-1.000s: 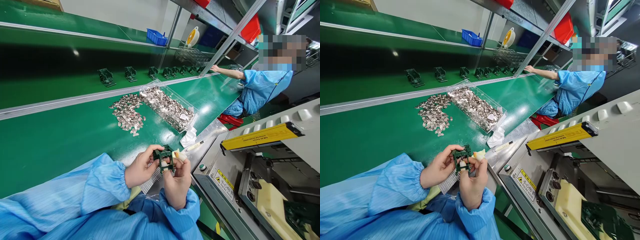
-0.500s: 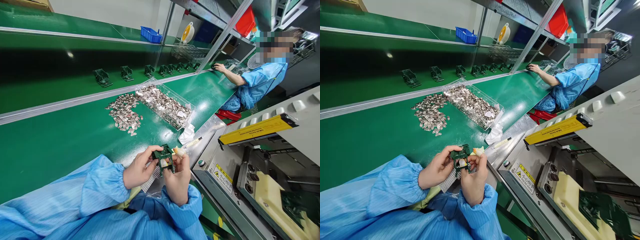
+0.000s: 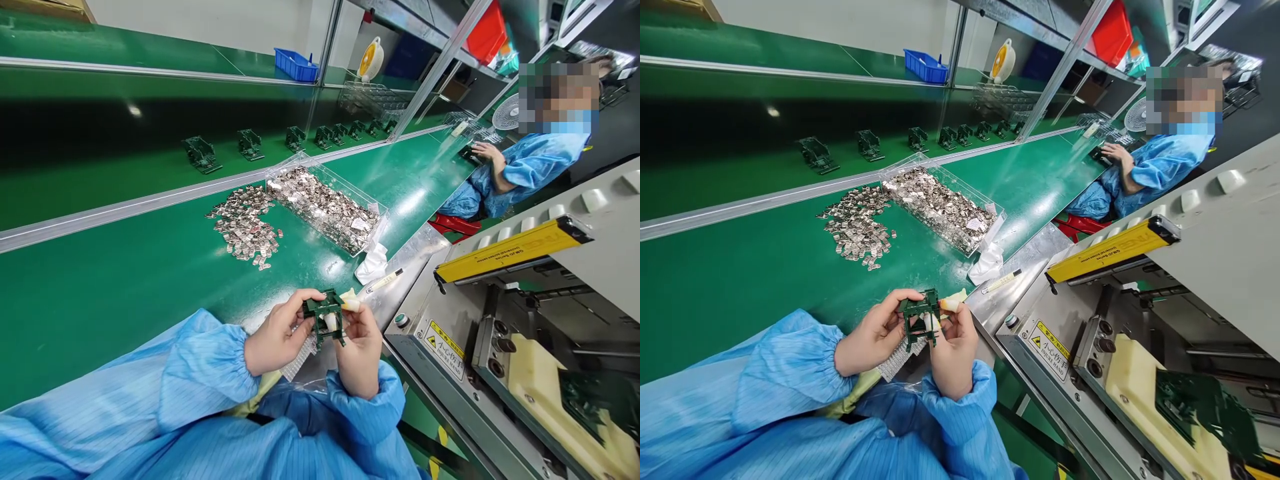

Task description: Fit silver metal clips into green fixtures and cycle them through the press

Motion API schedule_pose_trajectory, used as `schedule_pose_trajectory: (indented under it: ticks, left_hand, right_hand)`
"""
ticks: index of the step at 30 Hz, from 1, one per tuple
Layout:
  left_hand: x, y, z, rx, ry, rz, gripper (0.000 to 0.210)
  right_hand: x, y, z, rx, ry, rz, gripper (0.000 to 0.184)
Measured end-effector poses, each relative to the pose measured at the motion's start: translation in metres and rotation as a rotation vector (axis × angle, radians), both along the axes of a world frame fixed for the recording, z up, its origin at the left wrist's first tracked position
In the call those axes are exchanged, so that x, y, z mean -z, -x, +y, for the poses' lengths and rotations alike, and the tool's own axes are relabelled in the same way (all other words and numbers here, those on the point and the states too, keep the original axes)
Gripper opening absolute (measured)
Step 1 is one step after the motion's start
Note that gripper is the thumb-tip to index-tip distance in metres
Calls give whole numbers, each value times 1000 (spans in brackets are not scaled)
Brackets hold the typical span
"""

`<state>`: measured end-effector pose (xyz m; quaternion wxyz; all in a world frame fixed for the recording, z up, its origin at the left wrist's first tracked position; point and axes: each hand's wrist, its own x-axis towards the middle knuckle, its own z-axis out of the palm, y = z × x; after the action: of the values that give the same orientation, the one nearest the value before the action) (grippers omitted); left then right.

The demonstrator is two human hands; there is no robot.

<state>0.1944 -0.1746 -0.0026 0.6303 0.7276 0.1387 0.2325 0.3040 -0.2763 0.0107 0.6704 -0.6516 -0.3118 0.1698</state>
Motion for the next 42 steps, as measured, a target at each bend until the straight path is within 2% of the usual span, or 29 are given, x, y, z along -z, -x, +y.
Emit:
schedule_pose_trajectory:
  ticks: [6, 15, 23, 35, 42]
  left_hand:
    - [2, -1, -2, 23, 74, 1, 31]
    - [-5, 3, -5, 31, 70, 37, 32]
    - [-6, 2, -9, 21, 110, 32, 32]
    - [-2, 4, -11, 11, 107, 47, 29]
    - [2, 2, -11, 19, 179, 63, 32]
  right_hand:
    - [3, -4, -3, -48, -23, 40, 25]
    - [8, 0, -2, -85, -101, 175, 32]
    - [-4, -11, -17, -299, -18, 217, 38]
    - [5, -9, -19, -272, 4, 198, 36]
    - [-1, -10, -20, -288, 51, 190, 30]
